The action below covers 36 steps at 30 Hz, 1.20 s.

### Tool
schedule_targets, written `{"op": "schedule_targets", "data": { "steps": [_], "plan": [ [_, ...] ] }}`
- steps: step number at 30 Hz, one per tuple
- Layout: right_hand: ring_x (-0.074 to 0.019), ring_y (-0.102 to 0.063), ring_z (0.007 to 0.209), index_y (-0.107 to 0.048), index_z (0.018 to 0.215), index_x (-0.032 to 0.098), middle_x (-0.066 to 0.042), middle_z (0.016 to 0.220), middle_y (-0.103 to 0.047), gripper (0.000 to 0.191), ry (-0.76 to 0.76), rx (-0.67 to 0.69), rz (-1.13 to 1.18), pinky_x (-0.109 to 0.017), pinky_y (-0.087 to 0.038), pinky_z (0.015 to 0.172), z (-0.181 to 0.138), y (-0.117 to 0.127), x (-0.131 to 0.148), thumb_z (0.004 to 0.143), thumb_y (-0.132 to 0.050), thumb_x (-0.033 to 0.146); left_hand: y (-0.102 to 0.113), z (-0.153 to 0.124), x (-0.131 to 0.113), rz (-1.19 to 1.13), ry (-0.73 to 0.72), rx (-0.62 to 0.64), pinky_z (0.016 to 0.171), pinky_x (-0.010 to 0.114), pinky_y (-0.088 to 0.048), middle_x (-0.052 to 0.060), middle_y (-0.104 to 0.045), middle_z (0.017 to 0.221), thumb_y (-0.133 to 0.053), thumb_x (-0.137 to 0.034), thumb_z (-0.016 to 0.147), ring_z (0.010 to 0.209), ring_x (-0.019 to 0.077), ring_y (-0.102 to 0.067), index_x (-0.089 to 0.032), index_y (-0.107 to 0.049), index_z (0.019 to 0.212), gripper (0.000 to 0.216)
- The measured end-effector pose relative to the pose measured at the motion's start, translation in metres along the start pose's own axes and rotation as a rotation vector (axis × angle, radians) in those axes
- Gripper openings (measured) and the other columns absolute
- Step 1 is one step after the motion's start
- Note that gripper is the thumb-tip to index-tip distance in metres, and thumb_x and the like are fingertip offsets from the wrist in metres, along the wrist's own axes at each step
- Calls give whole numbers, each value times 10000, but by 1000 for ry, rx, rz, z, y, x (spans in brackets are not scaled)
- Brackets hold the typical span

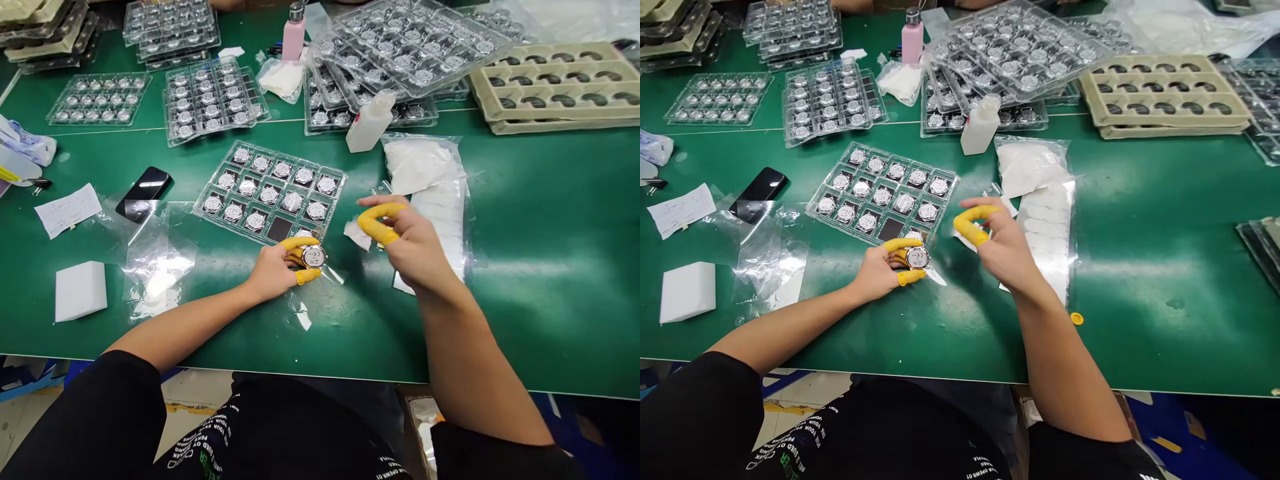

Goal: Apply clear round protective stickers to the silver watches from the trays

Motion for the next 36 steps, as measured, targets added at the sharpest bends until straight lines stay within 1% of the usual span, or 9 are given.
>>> {"op": "schedule_targets", "data": {
  "steps": [3, 6, 9, 12, 14, 20, 26, 31, 36],
  "plan": [
    [-281, -634, 1132, -669, 875, 251, -90, 1218, -680, 185, -76, 122, 66, -471, -519, 939, -9, -21, -1, 881, -688, 435, 0, 4, 2, -100, 73, -28, 833, 284, -633, 57, -786, 950, -886, -166, 616, 804, 140, -741, -168, -710, 1248, 656],
    [-260, -670, 1035, -693, 935, 239, -99, 1184, -710, 299, -201, 182, 121, -455, -545, 909, -17, -39, -6, 846, -717, 523, 1, 6, 3, -132, 68, -21, 829, 278, -624, 53, -780, 966, -884, -149, 606, 792, 126, -724, -176, -718, 1245, 660],
    [-254, -688, 945, -710, 967, 224, -102, 1100, -746, 400, -307, 212, 153, -453, -556, 874, -19, -44, -10, 803, -736, 588, 1, 8, 5, -123, 54, -3, 822, 276, -615, 40, -774, 942, -882, -155, 615, 775, 120, -710, -187, -714, 1277, 683],
    [-253, -689, 862, -712, 910, 216, -90, 948, -759, 410, -354, 216, 121, -441, -557, 808, -18, -42, -8, 777, -741, 603, 1, 8, 6, -111, 51, 2, 812, 268, -607, 24, -765, 902, -880, -151, 614, 759, 113, -698, -193, -709, 1294, 702],
    [-251, -690, 832, -714, 889, 215, -85, 911, -763, 401, -350, 210, 89, -436, -552, 787, -19, -42, -5, 773, -744, 598, 2, 8, 6, -114, 54, 3, 823, 271, -610, 26, -767, 909, -881, -149, 613, 773, 117, -703, -190, -712, 1290, 698],
    [-240, -695, 814, -729, 867, 217, -78, 925, -775, 315, -286, 189, 7, -401, -542, 735, -20, -44, -2, 813, -717, 527, 2, 6, 6, -106, 64, 20, 862, 309, -626, 37, -783, 957, -875, -172, 643, 810, 142, -727, -204, -695, 1331, 712],
    [-223, -678, 748, -736, 856, 227, -63, 878, -775, 259, -249, 170, -42, -367, -515, 663, -19, -44, 2, 822, -710, 483, 2, 6, 6, -100, 67, -3, 823, 271, -618, 34, -779, 959, -875, -158, 624, 792, 131, -719, -191, -702, 1314, 713],
    [-215, -651, 711, -735, 855, 228, -56, 843, -759, 218, -265, 159, -71, -375, -510, 668, -20, -44, 5, 817, -698, 440, 1, 6, 6, -119, 72, -13, 797, 253, -612, 33, -775, 938, -875, -154, 612, 773, 117, -706, -180, -710, 1285, 694],
    [-227, -660, 753, -730, 869, 232, -59, 871, -759, 243, -278, 140, -72, -388, -519, 699, -22, -45, 4, 824, -696, 468, 1, 6, 5, -134, 85, -16, 820, 274, -618, 39, -776, 941, -883, -163, 609, 787, 130, -717, -173, -711, 1270, 683]
  ]
}}
Point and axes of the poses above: each hand's wrist, its own z-axis towards the middle knuckle, its own y-axis out of the back of the hand, x = y × z, the point moved 4 cm from there along z, towards the middle knuckle
